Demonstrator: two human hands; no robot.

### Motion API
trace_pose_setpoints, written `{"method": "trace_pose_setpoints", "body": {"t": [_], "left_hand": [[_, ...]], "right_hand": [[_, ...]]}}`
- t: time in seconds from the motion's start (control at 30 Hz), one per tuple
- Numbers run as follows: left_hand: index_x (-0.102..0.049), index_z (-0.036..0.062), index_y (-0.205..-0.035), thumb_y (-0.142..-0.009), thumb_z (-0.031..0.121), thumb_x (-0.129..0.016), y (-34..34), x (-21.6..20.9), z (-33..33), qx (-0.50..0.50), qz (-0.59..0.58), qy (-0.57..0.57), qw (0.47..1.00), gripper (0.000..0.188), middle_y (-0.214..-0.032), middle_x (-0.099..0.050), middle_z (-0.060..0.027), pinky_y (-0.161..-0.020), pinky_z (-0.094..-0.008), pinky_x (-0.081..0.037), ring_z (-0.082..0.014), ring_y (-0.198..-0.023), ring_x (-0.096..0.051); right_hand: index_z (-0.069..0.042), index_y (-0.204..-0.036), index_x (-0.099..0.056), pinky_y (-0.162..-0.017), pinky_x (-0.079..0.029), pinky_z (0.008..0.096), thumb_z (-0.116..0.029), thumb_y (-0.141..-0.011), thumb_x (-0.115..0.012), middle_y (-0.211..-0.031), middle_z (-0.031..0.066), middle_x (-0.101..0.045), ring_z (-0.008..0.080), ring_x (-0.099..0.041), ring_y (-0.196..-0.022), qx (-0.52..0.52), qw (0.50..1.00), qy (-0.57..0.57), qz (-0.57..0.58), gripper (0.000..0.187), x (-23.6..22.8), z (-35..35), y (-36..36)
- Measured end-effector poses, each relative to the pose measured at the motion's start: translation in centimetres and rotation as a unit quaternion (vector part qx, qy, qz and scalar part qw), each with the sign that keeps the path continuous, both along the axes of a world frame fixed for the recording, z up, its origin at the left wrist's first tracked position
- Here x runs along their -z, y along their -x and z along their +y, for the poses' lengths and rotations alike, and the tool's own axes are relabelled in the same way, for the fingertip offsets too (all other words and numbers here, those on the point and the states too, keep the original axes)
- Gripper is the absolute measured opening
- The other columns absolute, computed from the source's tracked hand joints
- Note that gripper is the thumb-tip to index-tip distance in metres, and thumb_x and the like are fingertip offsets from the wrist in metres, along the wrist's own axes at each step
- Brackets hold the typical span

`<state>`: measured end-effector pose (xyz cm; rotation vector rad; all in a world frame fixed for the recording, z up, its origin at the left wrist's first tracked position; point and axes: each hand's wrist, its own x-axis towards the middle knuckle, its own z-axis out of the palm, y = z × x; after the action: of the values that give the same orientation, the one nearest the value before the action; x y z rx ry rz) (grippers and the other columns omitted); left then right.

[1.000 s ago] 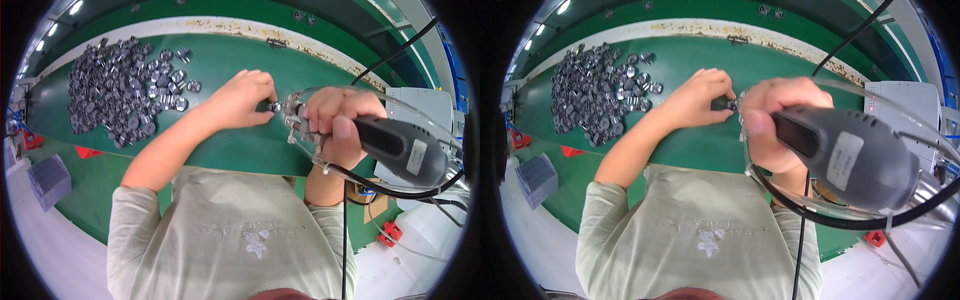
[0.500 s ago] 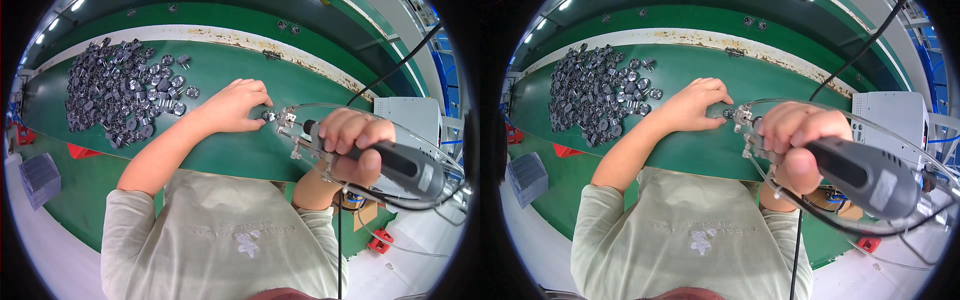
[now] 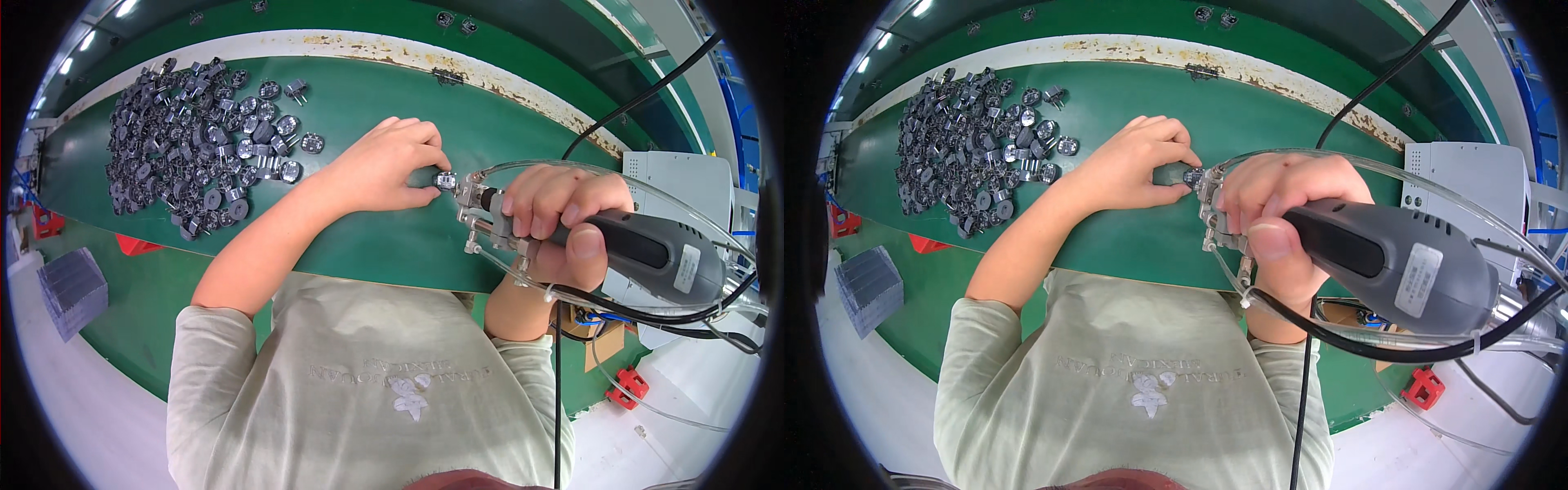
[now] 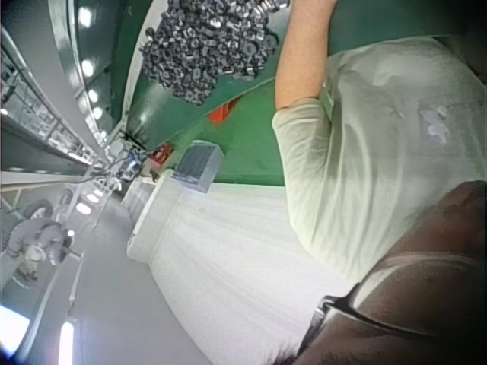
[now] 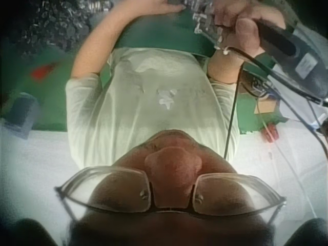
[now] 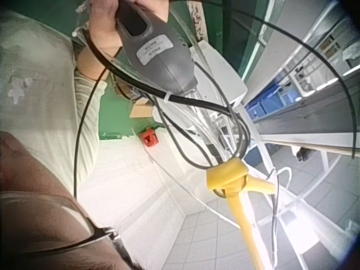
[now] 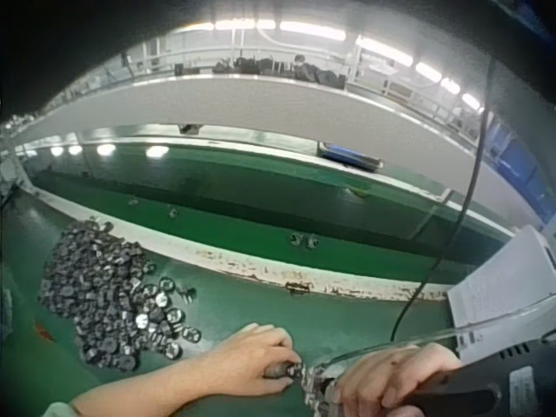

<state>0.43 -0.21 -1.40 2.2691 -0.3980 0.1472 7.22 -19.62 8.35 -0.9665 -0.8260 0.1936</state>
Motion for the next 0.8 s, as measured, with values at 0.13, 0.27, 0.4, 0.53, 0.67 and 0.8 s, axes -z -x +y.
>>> {"method": "trace_pose_setpoints", "body": {"t": [0.13,0.27,0.4,0.53,0.67,0.8], "left_hand": [[-0.073,0.0095,-0.102,-0.077,0.019,-0.079,-0.1,0.1,-0.1,-0.001,0.001,-0.007,1.0,0.028,-0.101,-0.061,-0.0052,-0.093,-0.0383,-0.043,-0.0244,-0.102,-0.059],[-0.073,0.0096,-0.102,-0.078,0.02,-0.079,-0.1,0.1,0.0,0.002,0.0,-0.007,1.0,0.027,-0.101,-0.061,-0.005,-0.093,-0.0383,-0.043,-0.0242,-0.102,-0.059],[-0.073,0.0098,-0.101,-0.079,0.02,-0.079,0.0,0.1,0.0,0.001,-0.001,-0.008,1.0,0.026,-0.101,-0.061,-0.0046,-0.093,-0.0379,-0.043,-0.024,-0.102,-0.059],[-0.073,0.0101,-0.101,-0.078,0.02,-0.079,0.1,0.3,-0.1,0.005,-0.005,-0.007,1.0,0.025,-0.101,-0.061,-0.0036,-0.091,-0.0379,-0.042,-0.0239,-0.101,-0.059],[-0.075,0.0104,-0.096,-0.075,0.019,-0.079,-0.1,0.1,0.0,0.007,-0.018,-0.016,1.0,0.022,-0.097,-0.062,-0.0023,-0.085,-0.0384,-0.043,-0.0242,-0.097,-0.059],[-0.075,0.0111,-0.093,-0.073,0.018,-0.079,-0.2,-0.3,-0.1,0.016,-0.056,-0.042,0.997,0.021,-0.095,-0.062,-0.0018,-0.082,-0.0386,-0.044,-0.024,-0.096,-0.06]], "right_hand": [[-0.004,-0.088,-0.051,-0.051,-0.05,0.0344,-0.022,-0.088,-0.08,-0.063,0.0059,-0.055,0.017,-0.052,-0.051,-0.007,1.0,-0.007,-0.004,0.033,0.0,0.0,0.0],[-0.004,-0.088,-0.052,-0.052,-0.051,0.0349,-0.019,-0.088,-0.079,-0.064,0.0063,-0.056,0.0177,-0.053,-0.052,-0.014,1.0,0.004,-0.017,0.031,-0.1,0.1,0.1],[-0.003,-0.09,-0.052,-0.053,-0.052,0.0354,-0.015,-0.087,-0.079,-0.065,0.0067,-0.056,0.0183,-0.055,-0.054,-0.023,0.999,0.011,-0.037,0.029,0.0,0.2,0.1],[-0.002,-0.089,-0.053,-0.053,-0.052,0.0355,-0.008,-0.084,-0.078,-0.066,0.0085,-0.059,0.0191,-0.056,-0.054,-0.032,0.998,0.012,-0.06,0.026,0.2,0.3,0.1],[-0.003,-0.086,-0.056,-0.054,-0.051,0.0339,-0.004,-0.075,-0.08,-0.065,0.008,-0.06,0.0185,-0.057,-0.054,-0.001,0.994,0.058,-0.09,0.027,0.7,1.0,0.5],[-0.005,-0.086,-0.058,-0.056,-0.05,0.0328,-0.006,-0.072,-0.083,-0.066,0.007,-0.061,0.0183,-0.058,-0.055,0.015,0.972,0.179,-0.15,0.029,-0.6,0.7,0.5]]}}
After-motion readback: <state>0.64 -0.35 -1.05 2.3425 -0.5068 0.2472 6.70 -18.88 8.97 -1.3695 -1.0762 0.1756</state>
